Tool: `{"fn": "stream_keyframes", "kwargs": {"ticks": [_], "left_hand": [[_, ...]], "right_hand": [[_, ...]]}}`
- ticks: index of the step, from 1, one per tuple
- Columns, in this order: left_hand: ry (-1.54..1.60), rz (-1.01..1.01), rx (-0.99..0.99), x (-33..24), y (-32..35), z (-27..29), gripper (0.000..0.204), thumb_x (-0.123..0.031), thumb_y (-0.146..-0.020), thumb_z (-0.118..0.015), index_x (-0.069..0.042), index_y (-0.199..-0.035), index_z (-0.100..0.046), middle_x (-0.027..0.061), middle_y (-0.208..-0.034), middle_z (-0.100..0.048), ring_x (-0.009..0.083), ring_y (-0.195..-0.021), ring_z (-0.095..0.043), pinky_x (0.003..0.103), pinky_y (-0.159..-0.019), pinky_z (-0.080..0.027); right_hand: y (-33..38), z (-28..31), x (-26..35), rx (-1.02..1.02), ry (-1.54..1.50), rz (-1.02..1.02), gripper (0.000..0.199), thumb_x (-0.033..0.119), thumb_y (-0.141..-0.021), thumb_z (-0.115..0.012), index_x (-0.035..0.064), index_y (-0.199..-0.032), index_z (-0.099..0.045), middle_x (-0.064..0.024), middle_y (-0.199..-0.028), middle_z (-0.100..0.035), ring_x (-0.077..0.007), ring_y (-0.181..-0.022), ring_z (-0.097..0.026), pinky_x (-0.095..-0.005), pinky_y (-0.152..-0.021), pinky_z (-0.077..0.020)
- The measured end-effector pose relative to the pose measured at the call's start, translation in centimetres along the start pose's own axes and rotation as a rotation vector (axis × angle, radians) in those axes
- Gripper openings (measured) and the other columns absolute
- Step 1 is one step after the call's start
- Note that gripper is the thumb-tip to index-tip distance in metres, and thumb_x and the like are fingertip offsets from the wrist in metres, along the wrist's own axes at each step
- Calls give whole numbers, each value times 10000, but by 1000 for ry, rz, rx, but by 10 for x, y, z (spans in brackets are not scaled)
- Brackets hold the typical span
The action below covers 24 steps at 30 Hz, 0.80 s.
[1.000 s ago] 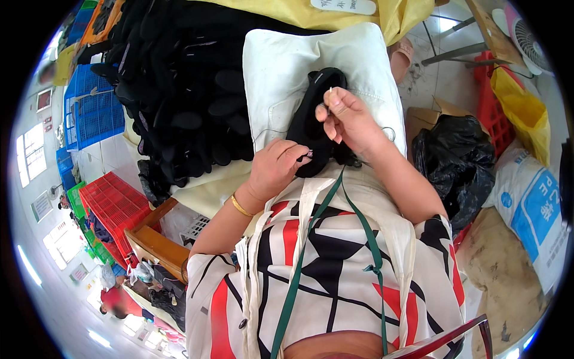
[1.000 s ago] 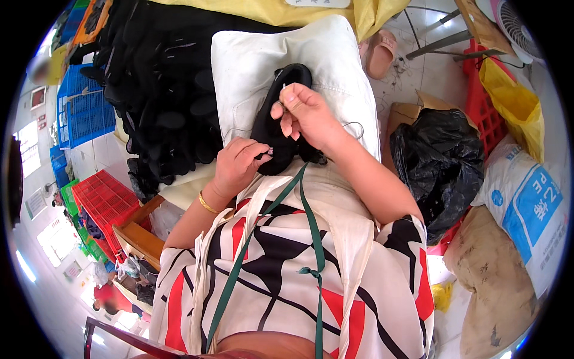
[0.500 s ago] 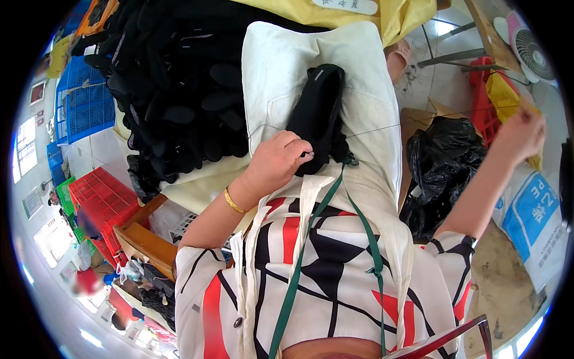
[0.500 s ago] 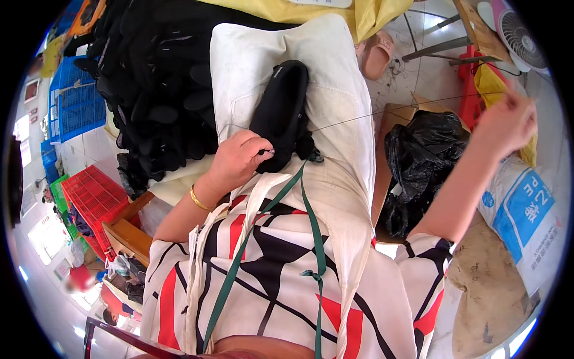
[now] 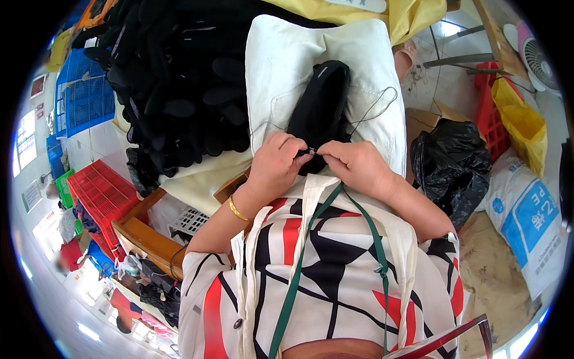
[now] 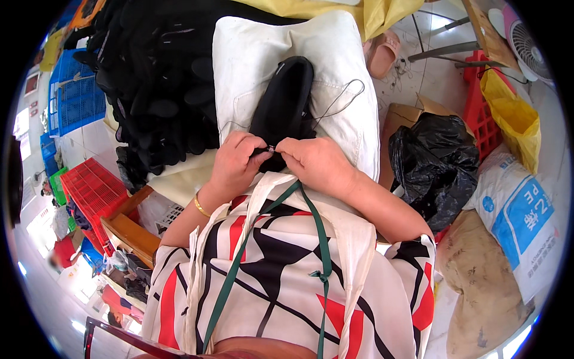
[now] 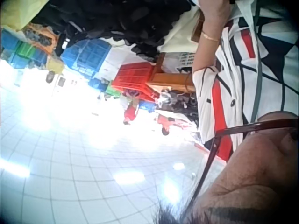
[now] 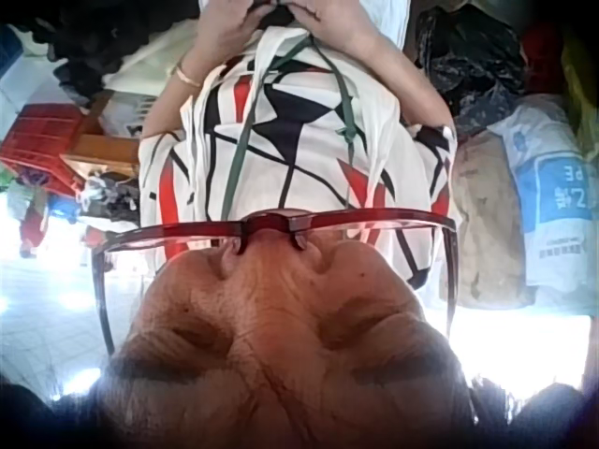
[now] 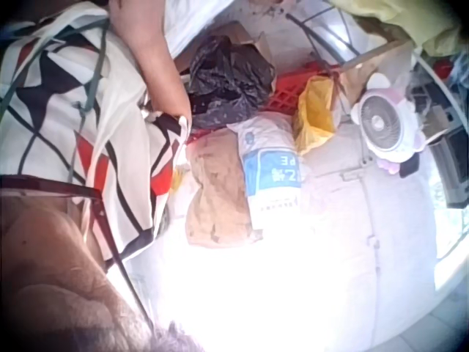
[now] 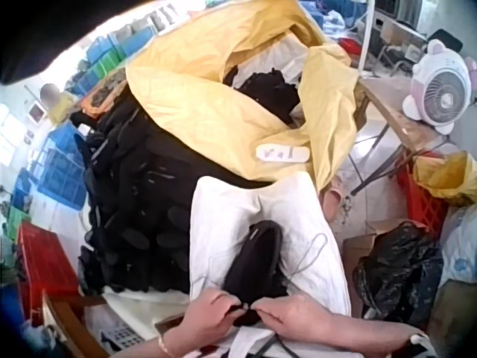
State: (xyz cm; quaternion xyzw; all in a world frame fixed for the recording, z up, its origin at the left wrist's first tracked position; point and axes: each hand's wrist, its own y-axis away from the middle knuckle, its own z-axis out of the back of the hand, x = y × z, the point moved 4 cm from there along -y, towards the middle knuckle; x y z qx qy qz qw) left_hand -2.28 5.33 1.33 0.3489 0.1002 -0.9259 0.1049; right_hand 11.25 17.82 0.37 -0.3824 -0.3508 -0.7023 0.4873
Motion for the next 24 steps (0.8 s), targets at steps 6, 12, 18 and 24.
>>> {"fn": "stream_keyframes", "kwargs": {"ticks": [6,12,18,24], "left_hand": [[27,11,-55,1,4,-2,242,-25,-735,-790,-61,-918,-636,94,-857,-612,305,-787,-593,388,-672,-484],[31,-3,-92,0,4,0,253,2,-717,-797,-51,-921,-657,97,-857,-623,295,-772,-598,372,-657,-485],[7,-10,-104,0,6,0,251,0,-709,-804,-52,-907,-657,91,-844,-624,290,-765,-601,367,-653,-488],[17,43,-165,0,8,-5,245,-34,-701,-800,-82,-881,-642,76,-815,-607,294,-752,-595,383,-638,-488]], "right_hand": [[3,-2,3,-21,102,23,183,61,-860,-640,39,-1034,-693,-159,-866,-701,-335,-725,-683,-372,-648,-561],[2,-3,5,-43,65,42,168,99,-860,-606,49,-1007,-668,-165,-749,-663,-350,-687,-663,-446,-623,-539],[2,-6,8,-28,135,49,164,64,-860,-627,42,-1017,-671,-155,-760,-677,-337,-660,-669,-404,-588,-544],[0,-23,7,-15,225,30,120,47,-870,-588,21,-965,-520,-153,-595,-595,-346,-546,-619,-459,-505,-494]]}}
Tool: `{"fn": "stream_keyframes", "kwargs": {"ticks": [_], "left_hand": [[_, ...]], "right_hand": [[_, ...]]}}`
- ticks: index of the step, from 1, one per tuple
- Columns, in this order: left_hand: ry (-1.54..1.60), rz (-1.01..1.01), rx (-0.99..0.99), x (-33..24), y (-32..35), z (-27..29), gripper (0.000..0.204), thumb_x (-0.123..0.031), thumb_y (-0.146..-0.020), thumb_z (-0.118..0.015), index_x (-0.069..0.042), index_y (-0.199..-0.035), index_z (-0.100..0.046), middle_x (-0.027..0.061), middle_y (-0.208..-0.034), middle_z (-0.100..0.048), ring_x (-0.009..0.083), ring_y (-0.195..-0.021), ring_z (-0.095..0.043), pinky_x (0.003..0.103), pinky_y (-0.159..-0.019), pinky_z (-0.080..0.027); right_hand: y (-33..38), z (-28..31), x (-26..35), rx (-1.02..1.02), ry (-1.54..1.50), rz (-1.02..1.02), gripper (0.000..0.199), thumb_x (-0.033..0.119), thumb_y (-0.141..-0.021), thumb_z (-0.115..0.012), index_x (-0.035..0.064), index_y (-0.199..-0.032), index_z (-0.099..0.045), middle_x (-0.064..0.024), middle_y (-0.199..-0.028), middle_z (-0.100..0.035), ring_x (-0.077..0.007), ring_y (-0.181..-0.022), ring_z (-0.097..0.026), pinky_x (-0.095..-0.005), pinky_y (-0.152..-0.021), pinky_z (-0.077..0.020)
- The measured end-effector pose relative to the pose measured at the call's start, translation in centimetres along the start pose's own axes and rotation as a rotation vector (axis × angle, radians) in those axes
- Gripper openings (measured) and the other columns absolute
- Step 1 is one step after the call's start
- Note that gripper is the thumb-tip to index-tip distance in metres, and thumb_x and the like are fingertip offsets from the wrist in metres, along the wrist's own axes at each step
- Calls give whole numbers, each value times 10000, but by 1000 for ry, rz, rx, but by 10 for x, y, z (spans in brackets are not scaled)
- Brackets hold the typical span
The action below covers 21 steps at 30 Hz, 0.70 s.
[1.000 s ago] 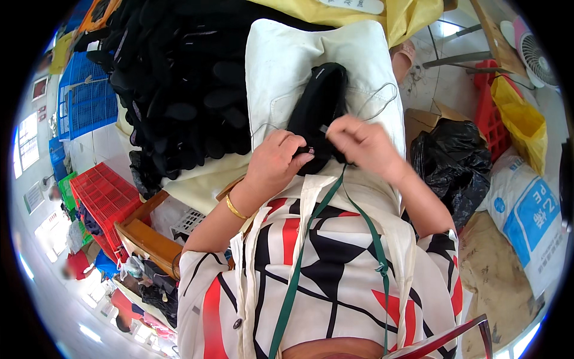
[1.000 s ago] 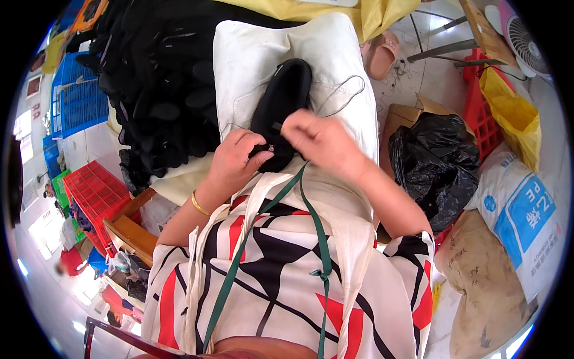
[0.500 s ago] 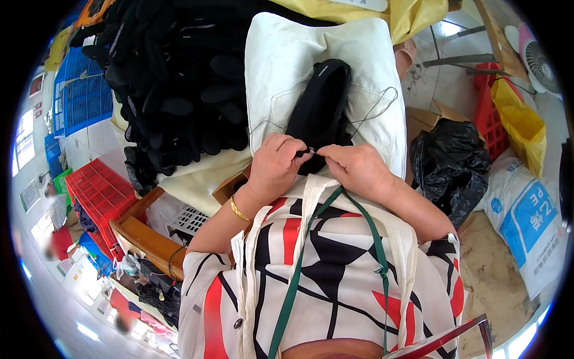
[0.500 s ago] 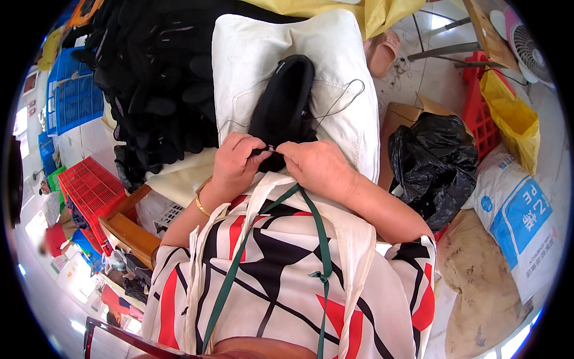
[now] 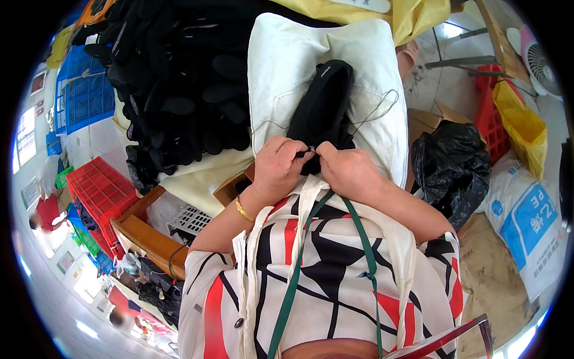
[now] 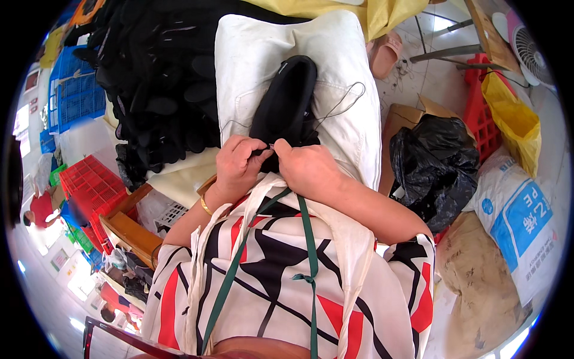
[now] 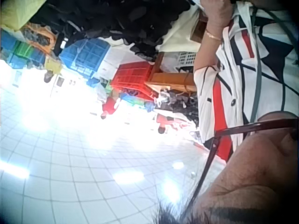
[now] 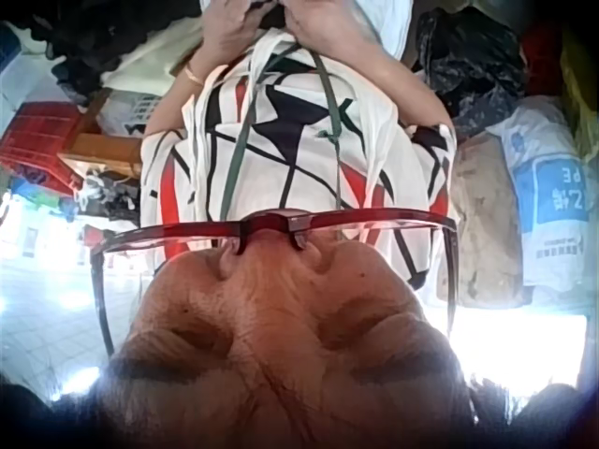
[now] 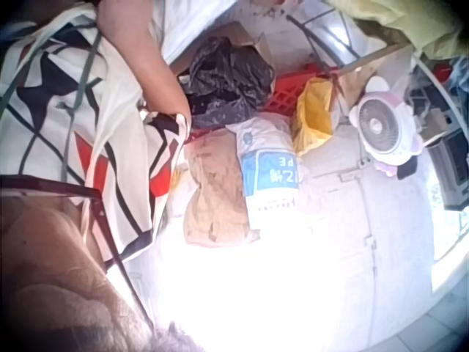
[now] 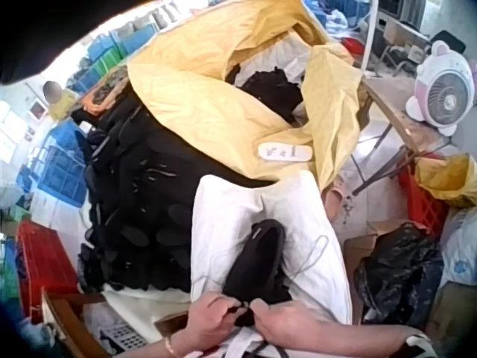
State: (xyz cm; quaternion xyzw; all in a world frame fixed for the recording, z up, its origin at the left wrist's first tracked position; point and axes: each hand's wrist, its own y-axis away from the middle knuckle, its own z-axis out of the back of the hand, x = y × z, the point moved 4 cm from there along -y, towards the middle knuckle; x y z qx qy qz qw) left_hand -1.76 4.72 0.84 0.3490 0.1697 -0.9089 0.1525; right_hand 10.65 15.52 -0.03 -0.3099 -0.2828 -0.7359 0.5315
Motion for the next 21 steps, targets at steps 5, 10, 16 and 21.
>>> {"fn": "stream_keyframes", "kwargs": {"ticks": [5,10,16,21], "left_hand": [[-3,44,-2,-2,6,-6,225,-48,-712,-796,-84,-881,-652,81,-797,-621,299,-743,-607,392,-638,-495],[-68,-22,73,0,9,1,214,-172,-770,-772,-121,-944,-659,85,-902,-654,299,-838,-624,401,-703,-524],[24,-49,-12,3,20,7,203,-160,-769,-736,-66,-935,-667,111,-864,-616,315,-814,-611,397,-713,-515],[105,-46,-90,8,30,11,188,-150,-769,-734,-75,-927,-665,93,-863,-620,310,-813,-613,401,-714,-515]], "right_hand": [[-11,-9,-5,104,-1,-26,137,79,-855,-564,13,-935,-475,-193,-611,-616,-398,-582,-638,-497,-527,-501],[-16,-11,-5,124,-53,-163,141,168,-949,-549,83,-1044,-490,-265,-745,-626,-476,-727,-630,-566,-610,-485],[-5,-13,-2,-12,-75,-57,96,109,-945,-548,39,-1008,-527,-243,-710,-620,-465,-670,-623,-529,-601,-492],[-11,-23,-9,63,-494,-240,58,100,-1013,-511,51,-1038,-493,-37,-645,-556,-93,-522,-503,-265,-484,-421]]}}
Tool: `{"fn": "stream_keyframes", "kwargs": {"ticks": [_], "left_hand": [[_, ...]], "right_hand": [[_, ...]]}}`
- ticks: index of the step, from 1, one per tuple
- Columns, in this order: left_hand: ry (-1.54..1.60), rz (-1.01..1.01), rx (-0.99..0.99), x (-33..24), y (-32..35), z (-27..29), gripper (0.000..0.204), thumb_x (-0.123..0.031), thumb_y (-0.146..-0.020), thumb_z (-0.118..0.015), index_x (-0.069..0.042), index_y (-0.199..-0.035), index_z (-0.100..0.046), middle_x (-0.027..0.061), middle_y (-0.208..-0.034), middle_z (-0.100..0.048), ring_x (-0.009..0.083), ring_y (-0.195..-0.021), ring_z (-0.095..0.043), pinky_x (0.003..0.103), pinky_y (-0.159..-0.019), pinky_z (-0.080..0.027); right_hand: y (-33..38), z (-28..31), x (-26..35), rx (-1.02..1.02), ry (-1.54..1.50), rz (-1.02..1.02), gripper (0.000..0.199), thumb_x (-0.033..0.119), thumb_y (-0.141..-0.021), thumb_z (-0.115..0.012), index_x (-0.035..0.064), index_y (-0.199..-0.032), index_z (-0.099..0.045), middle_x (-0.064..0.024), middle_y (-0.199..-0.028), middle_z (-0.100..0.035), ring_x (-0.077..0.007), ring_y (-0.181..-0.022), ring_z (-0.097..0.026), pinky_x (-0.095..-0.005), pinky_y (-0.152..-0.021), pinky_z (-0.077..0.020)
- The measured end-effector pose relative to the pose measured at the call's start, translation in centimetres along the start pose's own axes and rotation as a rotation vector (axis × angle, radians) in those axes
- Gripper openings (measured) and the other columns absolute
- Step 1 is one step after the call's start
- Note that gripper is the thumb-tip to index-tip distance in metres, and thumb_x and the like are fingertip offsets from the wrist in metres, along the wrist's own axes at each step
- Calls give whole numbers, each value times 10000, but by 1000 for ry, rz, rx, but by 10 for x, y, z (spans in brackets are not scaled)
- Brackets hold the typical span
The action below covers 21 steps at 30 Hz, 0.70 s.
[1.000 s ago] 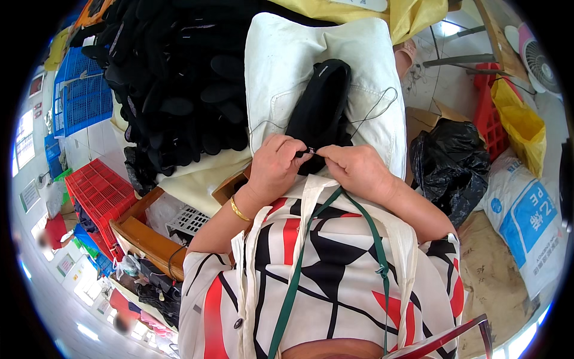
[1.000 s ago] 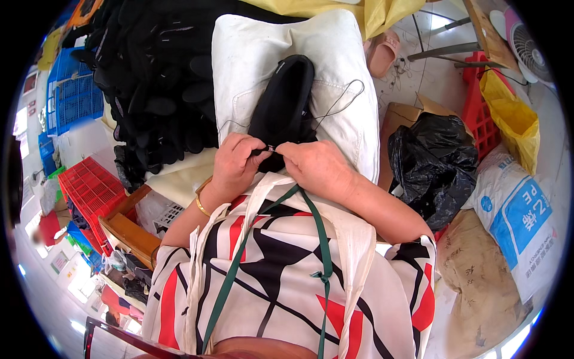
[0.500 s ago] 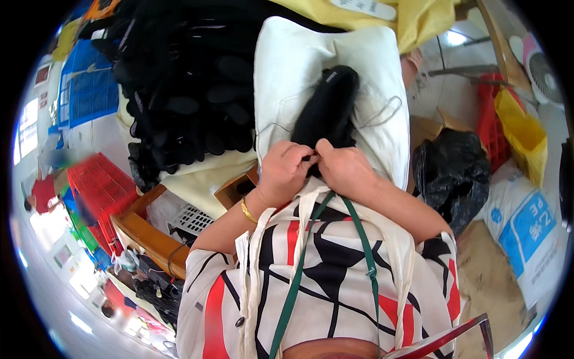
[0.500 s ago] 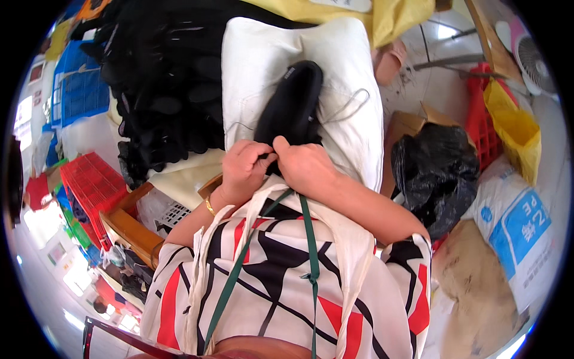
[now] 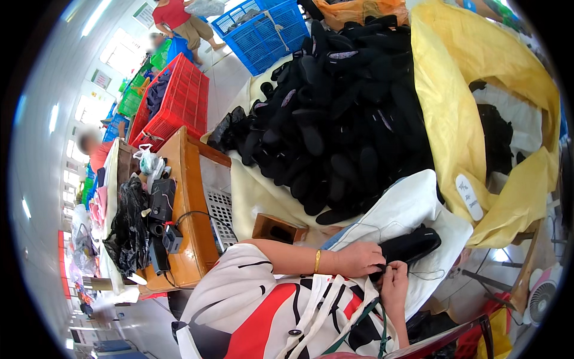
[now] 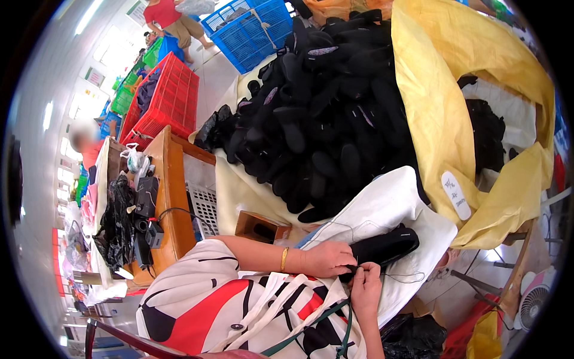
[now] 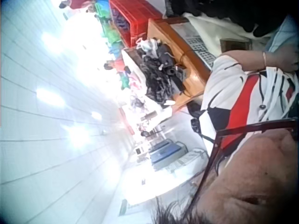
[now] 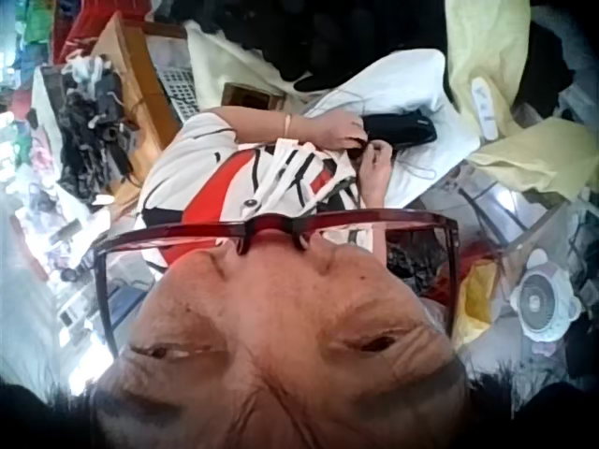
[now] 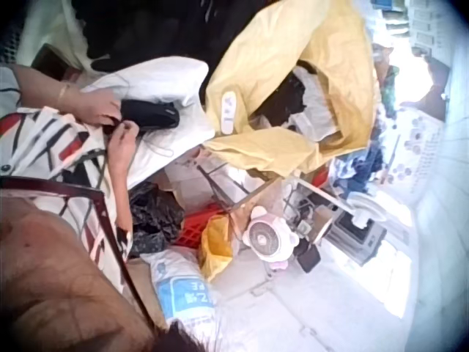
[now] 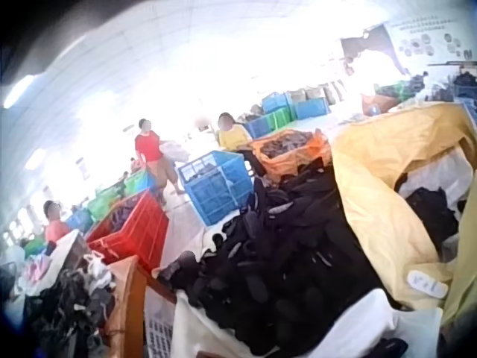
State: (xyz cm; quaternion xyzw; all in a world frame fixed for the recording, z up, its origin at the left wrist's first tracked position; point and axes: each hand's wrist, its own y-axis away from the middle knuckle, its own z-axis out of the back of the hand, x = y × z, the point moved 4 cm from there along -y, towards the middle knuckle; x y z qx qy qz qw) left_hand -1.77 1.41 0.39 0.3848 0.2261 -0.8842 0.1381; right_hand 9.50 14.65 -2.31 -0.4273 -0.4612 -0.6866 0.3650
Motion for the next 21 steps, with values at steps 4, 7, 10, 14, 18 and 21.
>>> {"fn": "stream_keyframes", "kwargs": {"ticks": [4,7,10,14,18,21], "left_hand": [[2,-4,36,2,-2,-4,187,-131,-754,-739,-80,-916,-661,83,-871,-619,304,-829,-612,399,-712,-516],[-14,-47,60,-3,-2,-1,204,-123,-736,-750,-84,-912,-653,76,-876,-614,298,-845,-609,399,-712,-518],[-18,-76,68,-5,-6,0,194,-128,-719,-752,-83,-850,-617,79,-880,-597,303,-848,-598,411,-717,-509],[-63,-118,84,-6,-5,0,205,-128,-707,-751,-91,-860,-620,69,-860,-596,290,-840,-602,391,-693,-516],[-87,-131,88,-4,-1,1,247,-112,-687,-756,-105,-905,-640,57,-859,-601,273,-834,-607,371,-680,-523],[-86,-159,103,6,5,-7,242,-119,-697,-752,-109,-914,-645,61,-856,-602,277,-829,-611,375,-679,-523]], "right_hand": [[-9,0,6,3,-22,-104,67,104,-1018,-501,43,-1040,-519,-64,-711,-616,-127,-542,-597,-276,-494,-468],[-9,8,17,170,-169,-259,93,133,-1017,-530,54,-1062,-551,-46,-713,-619,-118,-525,-587,-261,-474,-454],[-19,21,19,53,94,51,95,125,-951,-633,36,-981,-623,-72,-762,-623,-159,-656,-625,-310,-574,-481],[-24,22,28,42,199,154,91,84,-894,-671,7,-908,-623,-108,-788,-597,-239,-736,-622,-368,-655,-483],[-19,11,48,-49,419,407,60,42,-893,-634,7,-862,-597,-132,-760,-561,-318,-681,-570,-391,-636,-468],[-18,5,59,-172,475,523,67,16,-895,-609,7,-835,-580,-155,-757,-539,-350,-682,-555,-407,-626,-460]]}}
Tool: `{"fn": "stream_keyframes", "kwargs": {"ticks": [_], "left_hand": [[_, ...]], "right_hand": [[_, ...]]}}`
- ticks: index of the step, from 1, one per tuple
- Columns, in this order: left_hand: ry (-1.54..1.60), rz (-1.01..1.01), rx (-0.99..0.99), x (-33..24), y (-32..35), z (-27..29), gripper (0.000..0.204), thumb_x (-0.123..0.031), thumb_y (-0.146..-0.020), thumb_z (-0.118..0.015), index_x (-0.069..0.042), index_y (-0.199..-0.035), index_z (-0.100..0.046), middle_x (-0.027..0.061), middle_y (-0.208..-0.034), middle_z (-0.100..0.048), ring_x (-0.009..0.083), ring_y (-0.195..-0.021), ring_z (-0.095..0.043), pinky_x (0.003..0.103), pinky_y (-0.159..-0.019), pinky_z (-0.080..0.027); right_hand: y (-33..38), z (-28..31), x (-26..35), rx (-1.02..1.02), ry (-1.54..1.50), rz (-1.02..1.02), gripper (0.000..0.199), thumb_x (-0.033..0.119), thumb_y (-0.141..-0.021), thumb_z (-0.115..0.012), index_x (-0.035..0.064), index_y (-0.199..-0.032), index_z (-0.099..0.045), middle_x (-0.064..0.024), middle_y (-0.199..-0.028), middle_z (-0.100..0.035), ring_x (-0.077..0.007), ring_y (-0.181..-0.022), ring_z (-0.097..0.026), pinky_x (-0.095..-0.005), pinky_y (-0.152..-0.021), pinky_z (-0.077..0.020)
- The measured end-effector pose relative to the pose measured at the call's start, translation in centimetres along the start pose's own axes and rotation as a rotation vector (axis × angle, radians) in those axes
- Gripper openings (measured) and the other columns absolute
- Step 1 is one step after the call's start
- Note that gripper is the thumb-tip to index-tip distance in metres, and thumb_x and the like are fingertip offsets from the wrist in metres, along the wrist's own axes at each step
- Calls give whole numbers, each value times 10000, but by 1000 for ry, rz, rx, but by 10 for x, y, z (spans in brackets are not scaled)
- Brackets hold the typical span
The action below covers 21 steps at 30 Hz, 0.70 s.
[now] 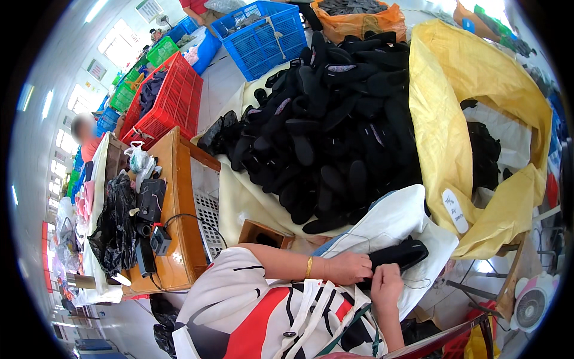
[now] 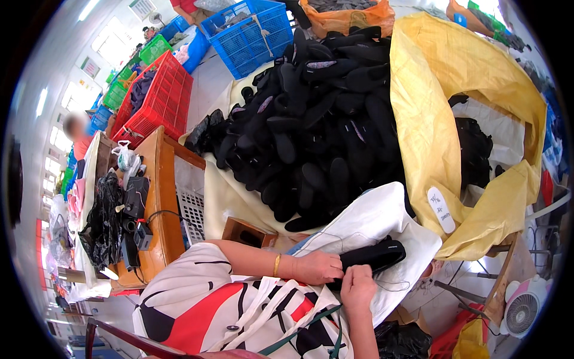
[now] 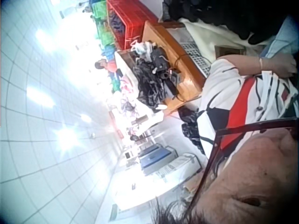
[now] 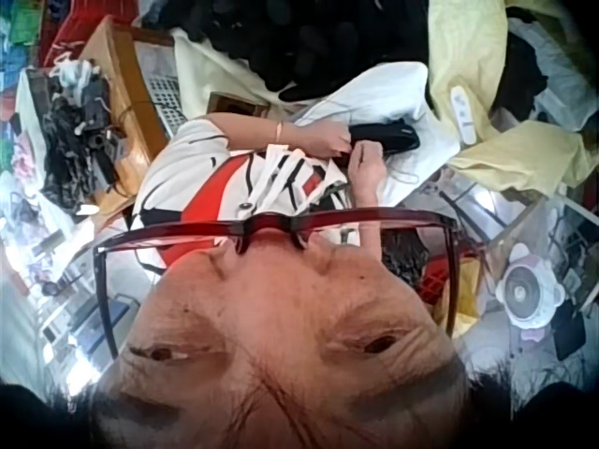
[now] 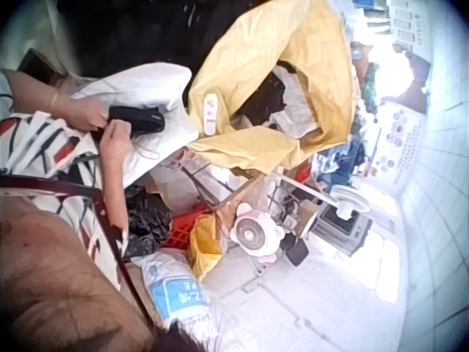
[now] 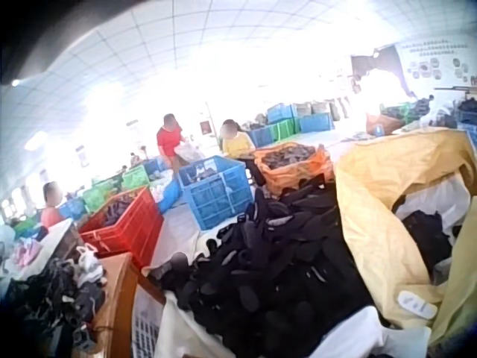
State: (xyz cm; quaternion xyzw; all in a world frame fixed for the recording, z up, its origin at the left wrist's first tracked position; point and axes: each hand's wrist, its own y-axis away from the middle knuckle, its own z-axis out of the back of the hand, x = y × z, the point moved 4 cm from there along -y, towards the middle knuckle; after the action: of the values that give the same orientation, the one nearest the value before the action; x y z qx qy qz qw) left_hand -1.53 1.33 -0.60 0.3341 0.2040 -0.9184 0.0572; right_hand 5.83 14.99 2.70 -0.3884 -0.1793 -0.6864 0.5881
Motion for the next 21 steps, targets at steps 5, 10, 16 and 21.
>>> {"fn": "stream_keyframes", "kwargs": {"ticks": [5,10,16,21], "left_hand": [[68,88,44,3,-9,6,226,-158,-754,-737,-119,-960,-653,81,-847,-604,302,-824,-616,403,-688,-520],[114,125,96,5,-25,5,229,-107,-771,-720,-127,-992,-661,96,-842,-635,322,-813,-614,436,-708,-510],[213,198,71,5,-24,6,312,51,-729,-702,-61,-1021,-696,102,-829,-648,271,-697,-600,349,-619,-492],[260,208,121,5,-30,5,324,64,-736,-704,-57,-1037,-692,94,-818,-638,245,-669,-588,319,-596,-474]], "right_hand": [[-28,15,-9,-65,-447,-324,137,102,-1012,-516,43,-892,-547,-109,-800,-599,-211,-548,-549,-313,-498,-434],[-8,29,-30,10,-1194,-748,218,306,-1068,-456,105,-987,-480,-91,-723,-629,-153,-511,-574,-256,-466,-460],[6,198,-66,-843,-1408,-266,189,96,-994,-542,88,-827,-453,49,-614,-261,-109,-545,-293,-441,-995,-458],[65,296,-58,-1421,-574,53,271,32,-969,-477,85,-716,-396,13,-631,-287,-124,-572,-315,-567,-1137,-382]]}}
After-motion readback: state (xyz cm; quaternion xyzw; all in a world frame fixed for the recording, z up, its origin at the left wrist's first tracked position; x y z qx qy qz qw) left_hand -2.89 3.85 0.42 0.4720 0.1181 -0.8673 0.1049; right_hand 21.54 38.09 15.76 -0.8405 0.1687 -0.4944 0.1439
